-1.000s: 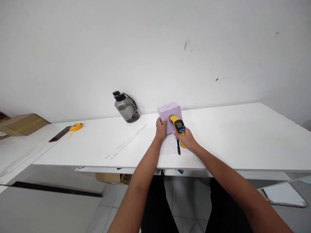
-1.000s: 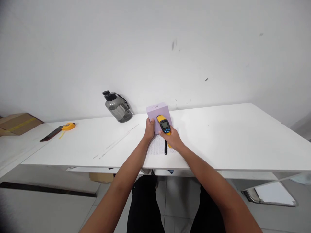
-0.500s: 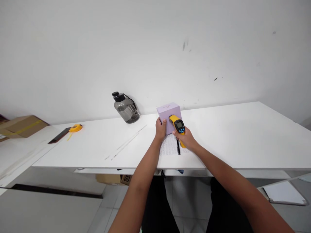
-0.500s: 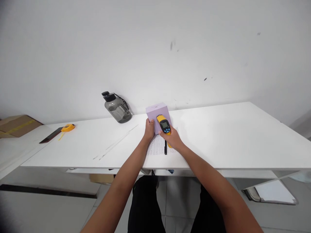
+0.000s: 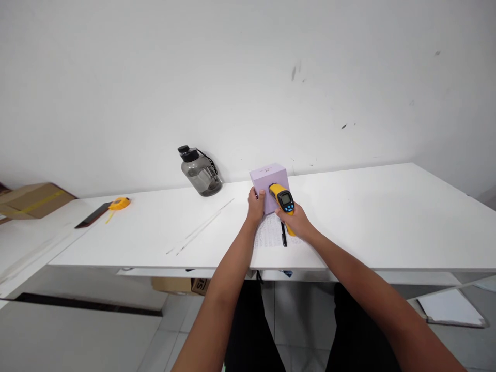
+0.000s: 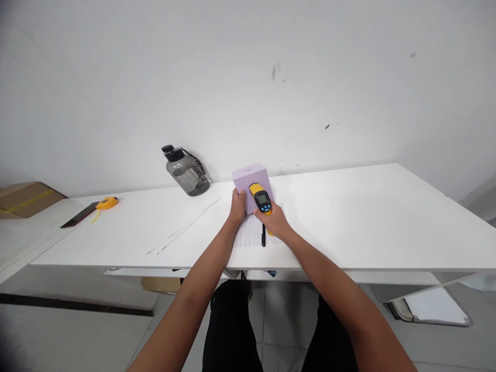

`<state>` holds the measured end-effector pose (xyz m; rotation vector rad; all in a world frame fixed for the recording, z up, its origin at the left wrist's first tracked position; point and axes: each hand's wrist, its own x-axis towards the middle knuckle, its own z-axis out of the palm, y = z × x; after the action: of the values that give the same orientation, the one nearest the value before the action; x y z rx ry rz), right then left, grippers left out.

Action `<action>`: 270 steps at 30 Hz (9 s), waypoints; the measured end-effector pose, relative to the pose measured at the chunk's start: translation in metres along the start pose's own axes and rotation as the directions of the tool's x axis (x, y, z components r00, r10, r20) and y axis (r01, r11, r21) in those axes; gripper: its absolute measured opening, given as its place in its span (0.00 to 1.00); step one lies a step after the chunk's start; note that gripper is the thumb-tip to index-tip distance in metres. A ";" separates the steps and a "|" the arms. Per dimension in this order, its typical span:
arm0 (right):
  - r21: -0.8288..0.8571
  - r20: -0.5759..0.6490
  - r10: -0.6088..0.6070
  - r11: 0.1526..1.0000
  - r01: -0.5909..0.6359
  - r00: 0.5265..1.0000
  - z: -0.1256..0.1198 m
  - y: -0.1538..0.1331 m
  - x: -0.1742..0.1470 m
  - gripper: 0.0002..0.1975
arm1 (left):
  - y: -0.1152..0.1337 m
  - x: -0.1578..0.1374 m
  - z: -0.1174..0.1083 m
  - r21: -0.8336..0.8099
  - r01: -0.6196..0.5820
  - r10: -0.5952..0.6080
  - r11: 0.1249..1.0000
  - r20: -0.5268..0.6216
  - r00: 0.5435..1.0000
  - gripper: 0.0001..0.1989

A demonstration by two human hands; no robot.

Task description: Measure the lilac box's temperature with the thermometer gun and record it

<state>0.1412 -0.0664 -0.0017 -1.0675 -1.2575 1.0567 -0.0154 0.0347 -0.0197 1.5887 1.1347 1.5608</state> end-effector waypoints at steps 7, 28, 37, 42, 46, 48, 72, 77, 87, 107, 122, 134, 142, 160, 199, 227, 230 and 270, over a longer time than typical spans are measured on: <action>-0.021 0.000 0.003 1.000 -0.003 1.000 0.002 -0.001 0.001 0.16 | 0.001 -0.001 -0.001 -0.004 0.023 -0.023 1.000 -0.017 1.000 0.40; -0.375 -0.260 -0.403 0.879 0.293 0.877 -0.013 -0.021 -0.004 0.15 | -0.010 0.000 0.001 -0.062 0.164 -0.166 0.985 -0.040 0.985 0.49; -0.318 -0.345 -0.359 0.914 0.252 0.867 -0.013 -0.020 -0.001 0.15 | -0.002 -0.003 0.000 -0.065 0.173 -0.175 0.983 -0.031 0.984 0.44; -0.262 -0.392 -0.296 0.944 0.202 0.871 -0.014 -0.018 0.000 0.16 | 0.001 -0.003 0.001 -0.073 0.182 -0.184 0.981 -0.030 0.982 0.44; -0.198 -0.437 -0.202 0.972 0.126 0.877 -0.015 -0.018 0.002 0.18 | 0.004 -0.004 0.001 -0.050 0.189 -0.191 0.981 -0.023 0.981 0.46; -0.169 -0.465 -0.163 0.981 0.093 0.870 -0.016 -0.018 0.003 0.18 | 0.005 -0.005 0.000 -0.045 0.191 -0.192 0.981 -0.017 0.981 0.45; -0.053 -0.479 -0.086 0.996 0.069 0.874 -0.018 -0.016 0.004 0.21 | 0.014 -0.007 0.000 -0.005 0.172 -0.172 0.985 -0.004 0.985 0.41; -0.116 -0.469 -0.133 0.989 0.089 0.873 -0.017 -0.021 0.002 0.20 | 0.015 -0.007 0.000 -0.003 0.160 -0.160 0.987 -0.011 0.987 0.41; -0.166 -0.455 -0.164 0.981 0.098 0.875 -0.018 -0.024 0.001 0.19 | 0.017 -0.009 0.000 -0.010 0.165 -0.165 0.986 -0.003 0.986 0.40; -0.199 -0.445 -0.140 0.979 0.055 0.885 -0.019 -0.020 0.002 0.20 | 0.015 -0.008 0.001 -0.015 0.145 -0.146 0.989 -0.015 0.989 0.38; -0.136 -0.517 -0.062 0.991 -0.011 0.854 -0.029 -0.018 0.008 0.30 | 0.029 -0.013 0.002 0.153 0.118 -0.082 0.981 -0.225 0.971 0.34; -0.283 -0.498 -0.043 0.952 -0.115 0.866 -0.033 -0.014 0.012 0.34 | 0.038 -0.014 -0.005 0.158 0.193 -0.131 0.968 -0.336 0.933 0.42; -0.472 -0.504 -0.085 0.861 -0.191 0.860 -0.036 -0.006 0.019 0.35 | 0.032 -0.008 -0.010 0.098 0.222 -0.186 0.970 -0.284 0.940 0.41; -0.622 -0.476 -0.034 0.719 -0.309 0.879 -0.035 -0.016 0.018 0.42 | 0.083 -0.038 0.004 0.809 -0.135 -0.391 0.572 0.413 0.822 0.27; -0.836 -0.134 0.034 0.533 -0.132 0.990 -0.041 -0.017 0.021 0.28 | 0.078 -0.038 0.011 0.472 0.101 -0.294 0.876 0.355 0.887 0.20; -0.864 0.280 -0.341 0.317 0.390 0.897 -0.034 -0.018 0.007 0.20 | 0.077 -0.038 0.016 0.024 0.288 -0.261 0.957 0.496 0.828 0.31; -0.875 0.254 -0.332 0.322 0.363 0.908 -0.033 -0.018 0.008 0.20 | 0.076 -0.038 0.017 0.030 0.267 -0.247 0.963 0.492 0.835 0.29; -0.437 0.026 0.039 0.899 -0.024 0.999 -0.079 -0.013 -0.032 0.26 | 0.048 -0.036 0.027 0.483 -0.128 -0.156 0.866 0.505 0.849 0.30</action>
<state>0.2191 -0.1026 0.0034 -1.4166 -1.5550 0.8344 0.0210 -0.0142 0.0049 2.1673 1.2736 0.7298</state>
